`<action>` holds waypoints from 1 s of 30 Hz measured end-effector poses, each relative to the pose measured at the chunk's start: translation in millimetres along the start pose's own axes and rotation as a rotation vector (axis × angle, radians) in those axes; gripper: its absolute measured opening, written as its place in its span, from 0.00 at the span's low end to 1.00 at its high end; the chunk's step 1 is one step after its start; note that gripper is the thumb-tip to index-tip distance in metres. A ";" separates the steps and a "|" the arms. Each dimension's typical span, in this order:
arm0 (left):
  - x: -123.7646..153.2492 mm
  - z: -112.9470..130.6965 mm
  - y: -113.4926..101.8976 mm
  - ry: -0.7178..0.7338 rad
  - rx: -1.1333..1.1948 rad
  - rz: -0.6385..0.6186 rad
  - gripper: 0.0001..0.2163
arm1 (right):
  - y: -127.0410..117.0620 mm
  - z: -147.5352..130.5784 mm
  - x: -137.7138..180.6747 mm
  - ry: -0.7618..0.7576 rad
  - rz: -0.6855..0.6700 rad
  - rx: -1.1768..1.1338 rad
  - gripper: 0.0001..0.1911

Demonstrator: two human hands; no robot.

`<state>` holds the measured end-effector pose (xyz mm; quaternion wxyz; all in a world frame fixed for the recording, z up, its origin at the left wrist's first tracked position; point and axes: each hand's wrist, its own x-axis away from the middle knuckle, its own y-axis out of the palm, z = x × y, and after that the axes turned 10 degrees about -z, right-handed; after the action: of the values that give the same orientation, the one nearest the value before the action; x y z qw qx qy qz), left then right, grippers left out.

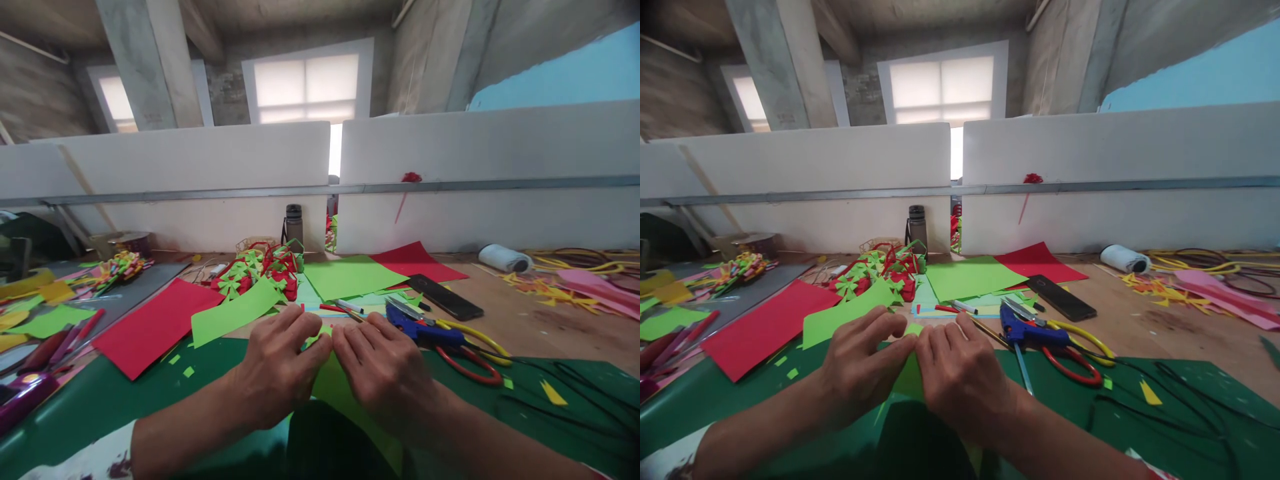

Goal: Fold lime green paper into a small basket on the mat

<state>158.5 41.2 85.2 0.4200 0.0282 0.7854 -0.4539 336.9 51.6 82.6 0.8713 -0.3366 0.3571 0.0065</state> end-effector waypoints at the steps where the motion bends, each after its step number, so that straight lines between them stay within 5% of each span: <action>1: -1.5 0.3 -0.7 -0.008 0.023 0.018 0.07 | -0.8 0.2 -0.3 -0.001 0.000 -0.003 0.14; 17: -4.6 4.7 8.0 -0.077 0.244 0.028 0.09 | 6.1 1.2 0.6 0.016 -0.008 0.031 0.17; 30: -6.3 5.9 5.3 -0.135 0.183 0.029 0.06 | 9.9 6.1 0.6 0.025 -0.012 0.037 0.17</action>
<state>168.6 42.0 84.5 0.4741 0.0474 0.7101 -0.5184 338.6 62.7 79.7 0.8729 -0.3227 0.3660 -0.0095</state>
